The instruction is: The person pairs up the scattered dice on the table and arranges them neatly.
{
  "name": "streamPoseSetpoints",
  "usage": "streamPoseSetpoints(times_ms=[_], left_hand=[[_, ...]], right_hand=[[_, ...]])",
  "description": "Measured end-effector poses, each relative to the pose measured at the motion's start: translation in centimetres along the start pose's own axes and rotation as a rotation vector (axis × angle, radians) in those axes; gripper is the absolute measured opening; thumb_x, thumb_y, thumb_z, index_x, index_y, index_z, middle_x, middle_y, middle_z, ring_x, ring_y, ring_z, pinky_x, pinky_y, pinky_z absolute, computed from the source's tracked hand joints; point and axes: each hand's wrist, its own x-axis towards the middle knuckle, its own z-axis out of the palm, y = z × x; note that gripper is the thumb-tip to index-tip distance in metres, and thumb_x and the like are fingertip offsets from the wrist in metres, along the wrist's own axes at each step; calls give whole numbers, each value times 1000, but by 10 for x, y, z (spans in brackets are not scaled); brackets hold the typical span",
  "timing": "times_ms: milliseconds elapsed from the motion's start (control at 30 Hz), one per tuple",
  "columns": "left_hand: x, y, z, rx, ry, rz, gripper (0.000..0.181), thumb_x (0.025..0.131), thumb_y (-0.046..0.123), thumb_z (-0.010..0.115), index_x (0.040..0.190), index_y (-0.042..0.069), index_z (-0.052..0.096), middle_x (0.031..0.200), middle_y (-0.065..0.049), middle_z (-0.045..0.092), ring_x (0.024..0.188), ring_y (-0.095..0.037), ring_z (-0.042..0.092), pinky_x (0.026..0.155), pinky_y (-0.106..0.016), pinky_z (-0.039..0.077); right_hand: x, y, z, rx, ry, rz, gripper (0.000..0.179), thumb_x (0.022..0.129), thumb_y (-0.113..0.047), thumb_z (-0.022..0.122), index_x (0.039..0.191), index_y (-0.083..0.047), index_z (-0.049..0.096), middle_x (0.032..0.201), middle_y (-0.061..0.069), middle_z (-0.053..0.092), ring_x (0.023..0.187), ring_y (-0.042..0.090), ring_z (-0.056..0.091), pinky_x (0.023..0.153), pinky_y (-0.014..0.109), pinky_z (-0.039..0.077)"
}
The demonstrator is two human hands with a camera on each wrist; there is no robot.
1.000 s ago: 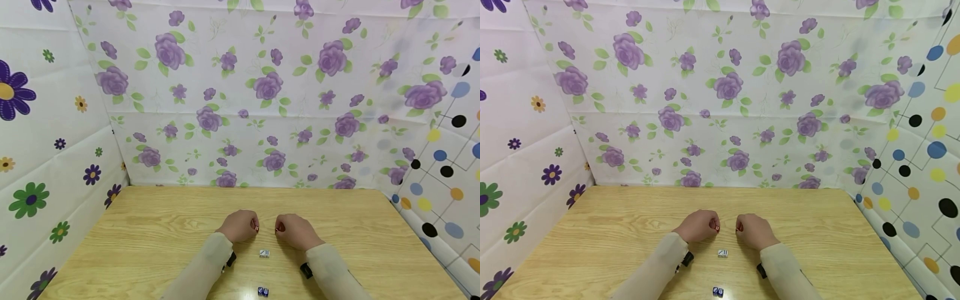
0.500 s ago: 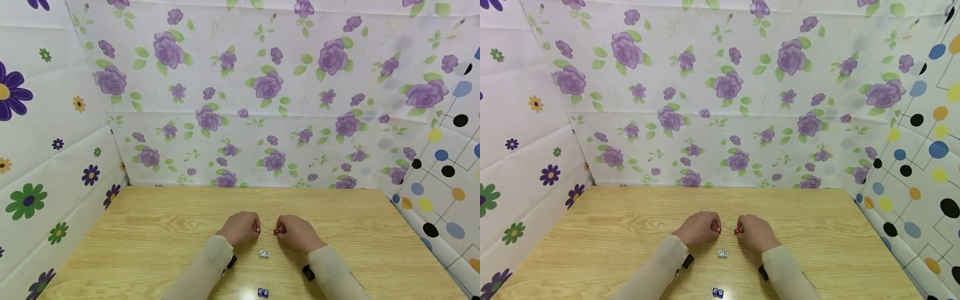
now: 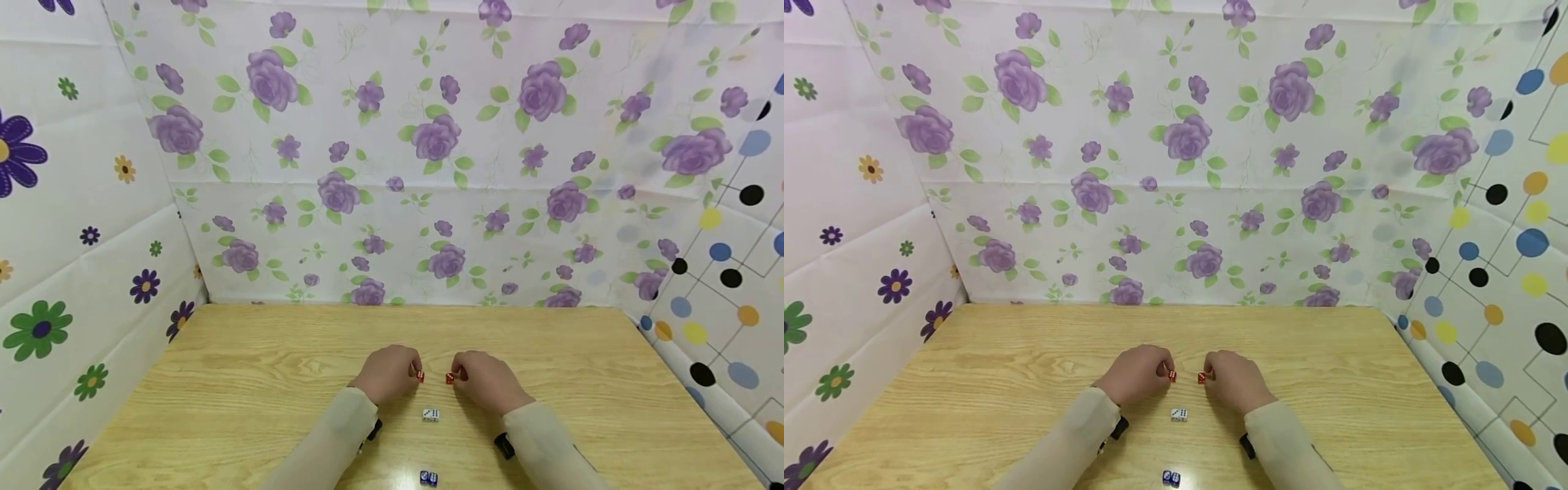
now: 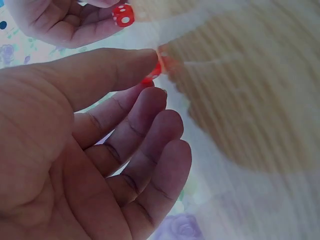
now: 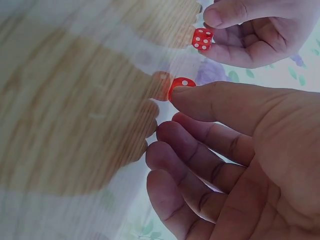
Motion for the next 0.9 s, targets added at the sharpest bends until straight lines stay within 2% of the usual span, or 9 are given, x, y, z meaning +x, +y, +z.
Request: streamPoseSetpoints(times_ms=[367, 633, 900], left_hand=[[5, -3, 3, 1, 38, 36, 7, 82, 22, 73, 81, 20, 67, 73, 14, 58, 63, -3, 50, 60, -25, 45], [11, -5, 5, 5, 24, 10, 5, 83, 21, 71, 83, 21, 66, 74, 14, 58, 64, -4, 51, 62, -26, 46], [13, -1, 5, -13, 17, 15, 4, 83, 19, 71, 84, 19, 67, 72, 14, 58, 64, -4, 51, 61, -25, 45]], right_hand=[[2, -4, -4, -12, 5, -20, 6, 83, -17, 71, 81, -18, 66, 71, -9, 53, 62, 10, 46, 58, 30, 40], [6, -7, -3, 8, -5, -29, 7, 83, -16, 71, 81, -20, 66, 71, -10, 54, 63, 9, 47, 59, 30, 41], [13, -12, 3, 1, -19, -37, 12, 83, -19, 72, 77, -21, 62, 69, -10, 51, 62, 8, 46, 57, 29, 40]])
